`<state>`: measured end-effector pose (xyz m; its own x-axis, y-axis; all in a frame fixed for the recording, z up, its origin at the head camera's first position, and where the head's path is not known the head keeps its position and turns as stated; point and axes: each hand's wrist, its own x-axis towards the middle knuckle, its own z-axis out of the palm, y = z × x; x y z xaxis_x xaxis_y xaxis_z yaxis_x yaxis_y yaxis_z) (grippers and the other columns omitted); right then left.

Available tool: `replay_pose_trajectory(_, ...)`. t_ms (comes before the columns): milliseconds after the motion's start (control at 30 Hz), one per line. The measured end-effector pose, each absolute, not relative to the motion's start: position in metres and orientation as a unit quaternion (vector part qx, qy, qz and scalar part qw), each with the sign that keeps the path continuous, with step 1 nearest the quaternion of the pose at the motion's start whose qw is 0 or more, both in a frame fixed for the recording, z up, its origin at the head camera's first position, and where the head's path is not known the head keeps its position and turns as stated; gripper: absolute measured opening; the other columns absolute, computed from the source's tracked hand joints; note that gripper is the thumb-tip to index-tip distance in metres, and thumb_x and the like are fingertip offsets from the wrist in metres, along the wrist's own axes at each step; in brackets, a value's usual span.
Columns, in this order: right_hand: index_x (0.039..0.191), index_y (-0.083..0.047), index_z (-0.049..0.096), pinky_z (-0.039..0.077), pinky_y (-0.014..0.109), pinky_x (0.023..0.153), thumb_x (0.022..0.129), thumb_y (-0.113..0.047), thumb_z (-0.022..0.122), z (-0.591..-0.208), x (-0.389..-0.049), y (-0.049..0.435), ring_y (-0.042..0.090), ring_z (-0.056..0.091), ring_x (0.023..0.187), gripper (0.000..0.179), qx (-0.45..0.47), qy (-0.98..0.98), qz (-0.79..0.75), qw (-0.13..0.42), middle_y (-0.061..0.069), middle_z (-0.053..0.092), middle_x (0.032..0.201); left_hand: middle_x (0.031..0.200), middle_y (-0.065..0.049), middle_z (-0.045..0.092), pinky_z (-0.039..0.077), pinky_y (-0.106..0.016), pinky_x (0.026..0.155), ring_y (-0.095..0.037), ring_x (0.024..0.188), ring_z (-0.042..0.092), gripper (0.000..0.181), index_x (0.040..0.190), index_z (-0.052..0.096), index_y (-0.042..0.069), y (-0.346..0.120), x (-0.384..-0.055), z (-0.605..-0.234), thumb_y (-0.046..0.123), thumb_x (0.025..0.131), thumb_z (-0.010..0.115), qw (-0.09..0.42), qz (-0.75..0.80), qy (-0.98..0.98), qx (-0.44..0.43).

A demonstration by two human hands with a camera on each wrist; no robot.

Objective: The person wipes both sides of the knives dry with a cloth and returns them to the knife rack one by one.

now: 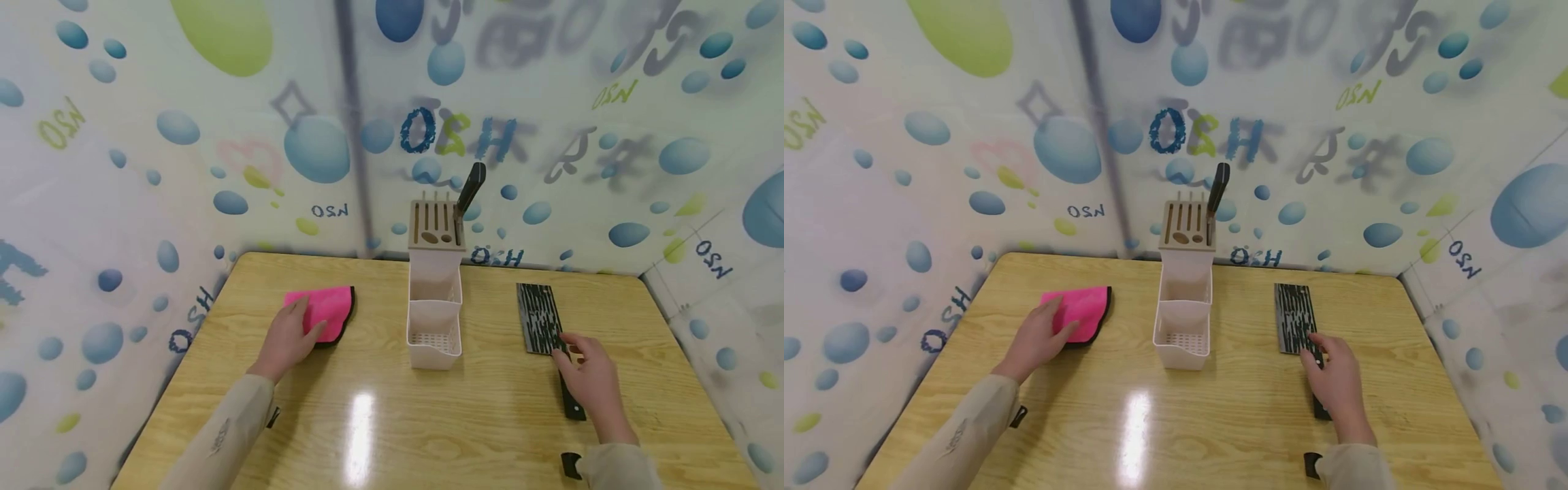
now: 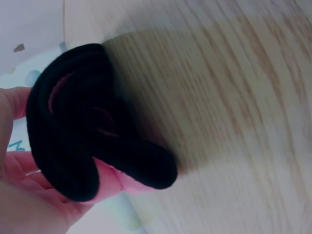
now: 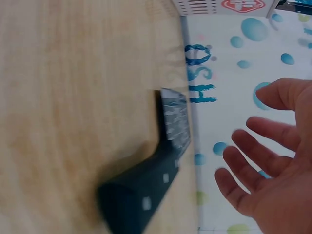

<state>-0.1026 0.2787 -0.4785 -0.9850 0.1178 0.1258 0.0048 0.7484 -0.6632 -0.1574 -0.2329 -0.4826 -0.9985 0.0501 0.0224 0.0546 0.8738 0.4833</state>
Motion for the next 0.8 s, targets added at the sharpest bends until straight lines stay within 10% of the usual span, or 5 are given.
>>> replay_pose_trajectory(267,0.128,0.017,0.059,0.048,0.067,0.085,0.096,-0.004,0.065,-0.498,-0.094,0.280,0.054,0.052,0.111,0.039,-0.071,-0.930,0.347,0.097,0.040,0.051,0.128,0.149,-0.038,0.044,0.036,-0.062,0.118,-0.054,0.140,0.042,0.073,0.149,0.038,-0.017,-0.236,-0.165,-0.494,0.031,0.101,0.065,-0.022,-0.236,-0.971,-0.017)
replay_pose_trajectory(533,0.140,0.016,0.046,0.044,0.068,0.099,0.098,-0.011,0.058,-0.509,-0.089,0.280,0.055,0.047,0.123,0.051,-0.132,-0.928,0.348,-0.011,0.042,0.038,0.140,0.142,-0.038,0.051,0.045,-0.061,0.110,-0.053,0.128,0.053,0.080,0.148,0.041,-0.016,-0.228,-0.172,-0.500,0.041,0.098,0.068,-0.049,-0.185,-0.981,-0.023)
replay_pose_trajectory(800,0.142,0.020,0.040,0.044,0.065,0.096,0.097,-0.012,0.055,-0.511,-0.090,0.284,0.052,0.047,0.117,0.057,-0.157,-0.927,0.337,-0.051,0.042,0.042,0.132,0.100,-0.027,0.063,0.059,-0.058,0.080,-0.045,0.089,0.065,0.050,0.102,0.062,-0.010,-0.223,-0.180,-0.499,0.035,0.088,0.080,-0.010,-0.110,-0.992,-0.055)
